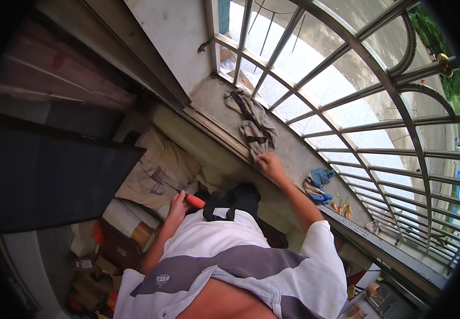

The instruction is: Wipe the window frame and glass using a cloth.

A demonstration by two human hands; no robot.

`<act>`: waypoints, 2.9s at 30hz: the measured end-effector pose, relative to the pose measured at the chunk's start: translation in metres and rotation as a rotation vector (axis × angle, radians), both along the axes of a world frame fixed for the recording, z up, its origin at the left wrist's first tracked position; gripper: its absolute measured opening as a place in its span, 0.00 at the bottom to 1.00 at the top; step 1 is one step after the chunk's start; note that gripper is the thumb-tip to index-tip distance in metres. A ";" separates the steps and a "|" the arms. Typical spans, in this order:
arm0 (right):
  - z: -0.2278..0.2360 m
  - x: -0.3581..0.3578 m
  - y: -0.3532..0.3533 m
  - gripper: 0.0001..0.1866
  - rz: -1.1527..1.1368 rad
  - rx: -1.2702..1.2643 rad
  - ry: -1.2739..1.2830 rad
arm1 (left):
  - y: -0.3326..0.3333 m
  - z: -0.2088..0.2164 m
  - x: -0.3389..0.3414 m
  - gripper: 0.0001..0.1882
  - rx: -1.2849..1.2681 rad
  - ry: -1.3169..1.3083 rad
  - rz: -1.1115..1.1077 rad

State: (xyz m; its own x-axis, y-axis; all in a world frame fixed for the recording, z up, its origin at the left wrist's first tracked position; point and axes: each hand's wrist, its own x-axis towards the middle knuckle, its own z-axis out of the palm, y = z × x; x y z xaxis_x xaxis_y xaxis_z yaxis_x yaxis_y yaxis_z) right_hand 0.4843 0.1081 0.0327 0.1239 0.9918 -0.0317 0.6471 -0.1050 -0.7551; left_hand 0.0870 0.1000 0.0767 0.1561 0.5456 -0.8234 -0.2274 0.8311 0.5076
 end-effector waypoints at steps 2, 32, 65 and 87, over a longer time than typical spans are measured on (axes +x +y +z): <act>-0.017 -0.032 -0.004 0.09 -0.070 0.041 -0.077 | 0.000 -0.004 0.002 0.11 0.006 0.032 -0.021; -0.020 -0.110 0.115 0.16 0.079 0.187 -0.031 | -0.039 -0.006 -0.020 0.10 -0.008 0.108 0.100; 0.084 -0.124 0.053 0.24 0.006 -0.161 0.156 | 0.067 0.022 0.102 0.15 0.505 0.088 -0.148; 0.035 -0.126 0.126 0.23 0.068 -0.200 -0.076 | -0.105 -0.073 -0.081 0.11 0.363 0.733 -0.448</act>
State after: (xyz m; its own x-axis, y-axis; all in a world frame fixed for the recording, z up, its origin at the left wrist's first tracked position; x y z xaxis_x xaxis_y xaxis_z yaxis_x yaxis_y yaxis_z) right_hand 0.3583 0.2342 0.0677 0.0668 0.9728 -0.2218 0.7122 -0.2022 -0.6723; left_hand 0.0065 -0.0051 0.0041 -0.0771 0.8034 -0.5905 0.5560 0.5262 0.6434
